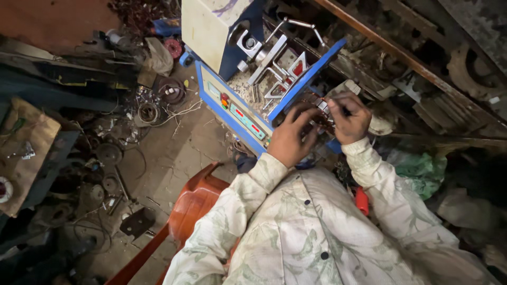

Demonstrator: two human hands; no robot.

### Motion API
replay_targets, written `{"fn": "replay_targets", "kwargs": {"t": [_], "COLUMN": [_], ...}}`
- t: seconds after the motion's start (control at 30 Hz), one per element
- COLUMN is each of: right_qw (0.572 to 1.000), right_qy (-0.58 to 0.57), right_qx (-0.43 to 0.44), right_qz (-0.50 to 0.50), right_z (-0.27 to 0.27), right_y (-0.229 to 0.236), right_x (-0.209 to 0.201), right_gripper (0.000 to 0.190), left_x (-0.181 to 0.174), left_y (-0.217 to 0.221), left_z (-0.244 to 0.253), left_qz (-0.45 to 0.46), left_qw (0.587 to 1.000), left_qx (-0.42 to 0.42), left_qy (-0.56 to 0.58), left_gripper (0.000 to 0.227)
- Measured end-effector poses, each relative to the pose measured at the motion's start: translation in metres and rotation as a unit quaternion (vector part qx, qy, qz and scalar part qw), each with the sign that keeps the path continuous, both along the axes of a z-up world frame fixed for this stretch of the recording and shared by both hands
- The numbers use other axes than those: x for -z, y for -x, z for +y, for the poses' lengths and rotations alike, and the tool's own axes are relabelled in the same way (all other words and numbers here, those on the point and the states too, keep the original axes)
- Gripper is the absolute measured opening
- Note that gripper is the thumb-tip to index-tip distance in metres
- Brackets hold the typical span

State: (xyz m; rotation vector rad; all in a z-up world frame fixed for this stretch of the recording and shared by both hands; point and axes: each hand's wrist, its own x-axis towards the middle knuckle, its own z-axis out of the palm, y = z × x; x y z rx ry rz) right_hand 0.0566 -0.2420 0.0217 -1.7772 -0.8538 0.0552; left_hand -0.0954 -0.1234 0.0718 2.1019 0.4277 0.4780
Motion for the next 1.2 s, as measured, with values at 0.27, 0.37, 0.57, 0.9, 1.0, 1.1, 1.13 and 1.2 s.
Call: {"fn": "replay_targets", "kwargs": {"t": [0.27,0.37,0.57,0.9,1.0,1.1,1.13,1.2], "right_qw": [1.0,1.0,0.999,1.0,0.999,0.996,0.994,0.986], "right_qy": [0.0,-0.005,-0.018,-0.011,-0.009,-0.028,-0.028,-0.025], "right_qx": [-0.016,-0.02,-0.032,-0.02,-0.015,0.008,0.003,-0.005], "right_qz": [-0.001,0.008,0.01,-0.004,-0.051,-0.081,-0.109,-0.167], "right_z": [0.001,0.002,0.005,0.003,0.0,0.001,0.002,-0.001], "right_y": [0.0,-0.001,-0.004,0.006,0.007,0.007,0.007,0.008], "right_x": [-0.007,-0.004,-0.006,-0.014,-0.007,-0.003,-0.004,-0.01], "right_gripper": [0.013,0.012,0.012,0.031,0.033,0.033,0.033,0.035], "left_x": [0.012,0.016,0.018,0.018,0.016,0.014,0.014,0.014], "left_y": [-0.001,-0.001,-0.003,0.009,0.008,0.008,0.008,0.008], "left_z": [-0.005,-0.005,-0.009,-0.009,-0.008,-0.008,-0.008,-0.008], "left_qz": [0.022,0.005,0.054,-0.01,0.009,0.046,0.049,0.044], "left_qw": [0.992,0.98,0.969,0.986,0.984,0.977,0.976,0.977], "left_qx": [0.017,0.022,0.024,0.021,0.032,0.043,0.043,0.04], "left_qy": [-0.126,-0.199,-0.24,-0.164,-0.175,-0.201,-0.207,-0.205], "left_gripper": [0.049,0.056,0.063,0.056,0.055,0.057,0.058,0.059]}}
